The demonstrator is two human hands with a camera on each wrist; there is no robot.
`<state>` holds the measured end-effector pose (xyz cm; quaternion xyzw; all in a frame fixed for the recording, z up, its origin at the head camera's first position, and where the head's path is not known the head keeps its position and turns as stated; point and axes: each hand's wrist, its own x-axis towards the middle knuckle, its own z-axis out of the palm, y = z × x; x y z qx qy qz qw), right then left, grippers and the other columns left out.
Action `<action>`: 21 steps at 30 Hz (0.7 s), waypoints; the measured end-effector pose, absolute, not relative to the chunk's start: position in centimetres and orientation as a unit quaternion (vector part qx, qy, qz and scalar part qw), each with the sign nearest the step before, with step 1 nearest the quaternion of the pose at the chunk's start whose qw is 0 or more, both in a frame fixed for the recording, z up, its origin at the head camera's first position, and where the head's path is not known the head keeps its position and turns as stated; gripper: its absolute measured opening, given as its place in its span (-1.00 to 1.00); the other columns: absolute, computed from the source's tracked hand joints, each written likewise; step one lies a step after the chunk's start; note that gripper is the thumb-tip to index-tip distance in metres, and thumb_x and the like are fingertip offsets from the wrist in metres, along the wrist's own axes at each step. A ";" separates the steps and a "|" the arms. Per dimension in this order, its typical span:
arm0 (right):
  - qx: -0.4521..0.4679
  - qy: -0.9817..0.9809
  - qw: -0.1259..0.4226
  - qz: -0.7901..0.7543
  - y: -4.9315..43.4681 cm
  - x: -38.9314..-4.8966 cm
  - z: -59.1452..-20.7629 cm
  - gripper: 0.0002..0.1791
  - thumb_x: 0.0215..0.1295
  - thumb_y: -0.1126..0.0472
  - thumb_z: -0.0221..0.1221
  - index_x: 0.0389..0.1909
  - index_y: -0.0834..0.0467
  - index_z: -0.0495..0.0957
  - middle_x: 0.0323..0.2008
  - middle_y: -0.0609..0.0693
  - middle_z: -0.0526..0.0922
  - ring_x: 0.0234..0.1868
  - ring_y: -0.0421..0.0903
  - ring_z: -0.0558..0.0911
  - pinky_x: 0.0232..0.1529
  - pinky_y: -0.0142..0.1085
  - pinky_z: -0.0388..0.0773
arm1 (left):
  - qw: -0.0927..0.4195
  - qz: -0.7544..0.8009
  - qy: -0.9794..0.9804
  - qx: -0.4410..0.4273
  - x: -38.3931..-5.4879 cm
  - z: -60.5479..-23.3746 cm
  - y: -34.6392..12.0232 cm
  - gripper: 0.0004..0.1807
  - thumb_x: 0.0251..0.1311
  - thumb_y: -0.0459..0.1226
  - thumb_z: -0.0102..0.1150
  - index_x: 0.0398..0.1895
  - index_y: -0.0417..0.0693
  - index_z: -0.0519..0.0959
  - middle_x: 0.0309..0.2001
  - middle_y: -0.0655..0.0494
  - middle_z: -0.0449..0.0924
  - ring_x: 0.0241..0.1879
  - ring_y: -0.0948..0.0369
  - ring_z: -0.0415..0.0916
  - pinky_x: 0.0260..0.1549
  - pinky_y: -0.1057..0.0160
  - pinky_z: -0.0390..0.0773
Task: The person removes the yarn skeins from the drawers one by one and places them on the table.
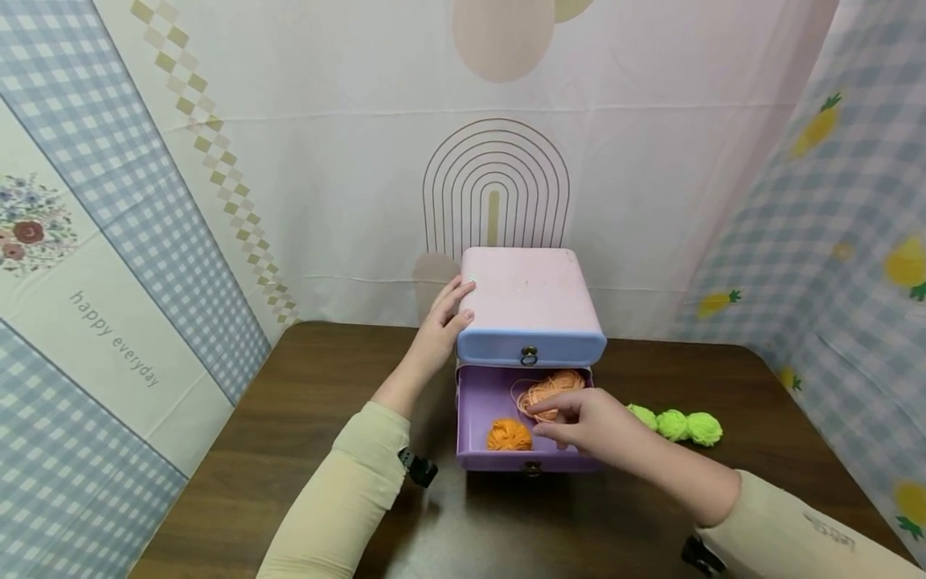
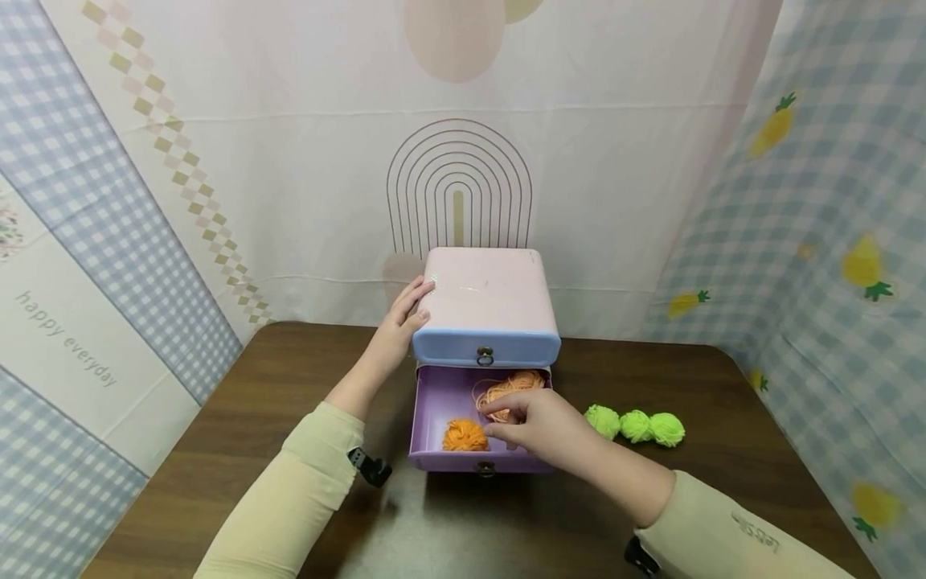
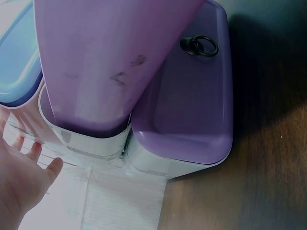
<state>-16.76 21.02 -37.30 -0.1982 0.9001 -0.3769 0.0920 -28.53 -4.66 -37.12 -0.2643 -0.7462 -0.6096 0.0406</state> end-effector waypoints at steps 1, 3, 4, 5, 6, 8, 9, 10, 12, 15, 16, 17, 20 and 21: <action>-0.207 0.900 0.093 -0.372 20.9 -16.9 -37.4 -0.64 0.23 0.03 0.35 0.01 0.07 0.71 -0.64 -0.16 0.58 -0.63 -0.18 0.50 -0.64 -0.32 0.43 | 0.040 -0.609 -0.747 -0.263 -28.5 -37.1 -4.6 -0.45 0.43 -0.30 -0.03 0.45 -0.25 0.26 0.57 -0.17 -0.13 0.52 -0.07 -0.13 0.37 -0.09 0.14; -0.221 0.901 0.099 -0.360 20.8 -17.4 -37.5 -0.63 0.22 0.04 0.36 0.01 0.09 0.71 -0.63 -0.16 0.59 -0.61 -0.19 0.52 -0.60 -0.32 0.46 | 0.040 -0.608 -0.749 -0.261 -28.5 -37.1 -4.6 -0.45 0.43 -0.29 -0.03 0.45 -0.24 0.27 0.57 -0.16 -0.13 0.52 -0.05 -0.13 0.37 -0.07 0.14; -0.225 0.902 0.102 -0.353 20.7 -17.6 -37.6 -0.63 0.21 0.05 0.37 0.01 0.09 0.72 -0.60 -0.17 0.62 -0.59 -0.20 0.53 -0.58 -0.33 0.47 | 0.039 -0.608 -0.749 -0.261 -28.5 -37.1 -4.6 -0.45 0.43 -0.29 -0.03 0.45 -0.24 0.27 0.57 -0.17 -0.13 0.52 -0.06 -0.13 0.37 -0.07 0.14; -0.231 0.904 0.103 -0.346 20.7 -17.8 -37.7 -0.63 0.21 0.06 0.37 0.01 0.10 0.71 -0.54 -0.16 0.66 -0.58 -0.22 0.52 -0.56 -0.33 0.48 | 0.039 -0.607 -0.749 -0.261 -28.5 -37.1 -4.6 -0.44 0.43 -0.29 -0.04 0.45 -0.24 0.26 0.57 -0.17 -0.14 0.52 -0.06 -0.14 0.37 -0.08 0.14; -0.236 0.905 0.103 -0.338 20.7 -18.0 -37.8 -0.63 0.20 0.06 0.38 0.01 0.10 0.71 -0.50 -0.17 0.68 -0.57 -0.24 0.51 -0.54 -0.34 0.48 | 0.038 -0.607 -0.749 -0.262 -28.5 -37.1 -4.6 -0.44 0.43 -0.29 -0.04 0.46 -0.25 0.26 0.57 -0.17 -0.14 0.52 -0.07 -0.14 0.37 -0.08 0.14; -0.247 0.908 0.103 -0.322 20.6 -18.4 -38.0 -0.62 0.19 0.05 0.38 0.01 0.10 0.72 -0.41 -0.15 0.71 -0.55 -0.28 0.48 -0.50 -0.35 0.48 | 0.037 -0.606 -0.750 -0.262 -28.5 -37.1 -4.6 -0.44 0.43 -0.29 -0.04 0.45 -0.26 0.26 0.57 -0.18 -0.14 0.52 -0.08 -0.14 0.37 -0.09 0.13; -0.251 0.910 0.101 -0.314 20.5 -18.6 -38.1 -0.62 0.19 0.04 0.39 0.01 0.09 0.72 -0.35 -0.15 0.73 -0.54 -0.30 0.47 -0.49 -0.36 0.47 | 0.036 -0.606 -0.750 -0.262 -28.5 -37.1 -4.5 -0.44 0.43 -0.30 -0.04 0.45 -0.26 0.26 0.57 -0.18 -0.14 0.52 -0.08 -0.14 0.38 -0.09 0.13; -0.255 0.911 0.100 -0.307 20.5 -18.8 -38.1 -0.61 0.18 0.03 0.39 0.00 0.08 0.72 -0.29 -0.15 0.73 -0.53 -0.31 0.45 -0.48 -0.37 0.46 | 0.036 -0.606 -0.751 -0.262 -28.6 -37.1 -4.5 -0.44 0.43 -0.29 -0.05 0.45 -0.27 0.25 0.57 -0.18 -0.14 0.52 -0.09 -0.13 0.37 -0.09 0.14; -0.265 0.913 0.101 -0.293 20.3 -19.2 -38.3 -0.61 0.17 0.03 0.40 -0.01 0.09 0.72 -0.39 -0.13 0.70 -0.55 -0.31 0.42 -0.50 -0.38 0.42 | 0.036 -0.606 -0.751 -0.260 -28.6 -37.1 -4.5 -0.44 0.42 -0.29 -0.05 0.45 -0.26 0.26 0.57 -0.18 -0.14 0.51 -0.09 -0.11 0.36 -0.09 0.15; -0.280 0.916 0.101 -0.268 20.0 -19.6 -38.5 -0.63 0.15 0.01 0.41 -0.04 0.06 0.73 -0.51 -0.19 0.60 -0.56 -0.33 0.41 -0.51 -0.40 0.38 | 0.033 -0.606 -0.752 -0.258 -28.6 -37.1 -4.6 -0.44 0.42 -0.29 -0.05 0.45 -0.26 0.25 0.57 -0.17 -0.15 0.50 -0.10 -0.07 0.34 -0.09 0.19; -0.285 0.917 0.104 -0.259 19.9 -19.6 -38.5 -0.63 0.14 0.01 0.42 -0.05 0.06 0.73 -0.57 -0.21 0.54 -0.58 -0.33 0.40 -0.52 -0.40 0.37 | 0.033 -0.606 -0.752 -0.258 -28.6 -37.1 -4.6 -0.44 0.42 -0.28 -0.05 0.46 -0.25 0.25 0.57 -0.18 -0.15 0.50 -0.10 -0.07 0.33 -0.08 0.20; -0.289 0.918 0.105 -0.249 19.7 -19.7 -38.5 -0.63 0.14 -0.01 0.42 -0.05 0.04 0.73 -0.60 -0.24 0.49 -0.58 -0.34 0.40 -0.52 -0.40 0.37 | 0.033 -0.606 -0.752 -0.258 -28.5 -37.1 -4.6 -0.44 0.42 -0.28 -0.05 0.46 -0.25 0.25 0.57 -0.17 -0.15 0.50 -0.10 -0.06 0.33 -0.08 0.21; -0.295 0.924 0.109 -0.219 19.3 -19.9 -38.6 -0.60 0.12 -0.08 0.41 -0.06 0.01 0.73 -0.59 -0.28 0.48 -0.55 -0.35 0.41 -0.49 -0.40 0.38 | 0.035 -0.604 -0.753 -0.259 -28.5 -37.0 -4.6 -0.44 0.43 -0.28 -0.05 0.46 -0.24 0.25 0.57 -0.17 -0.15 0.50 -0.09 -0.07 0.34 -0.08 0.19; -0.295 0.925 0.111 -0.211 19.1 -20.0 -38.7 -0.60 0.12 -0.09 0.41 -0.06 0.01 0.73 -0.58 -0.29 0.48 -0.55 -0.35 0.42 -0.48 -0.40 0.39 | 0.038 -0.603 -0.753 -0.260 -28.5 -37.0 -4.6 -0.44 0.42 -0.29 -0.05 0.46 -0.25 0.25 0.57 -0.19 -0.14 0.50 -0.10 -0.08 0.35 -0.09 0.18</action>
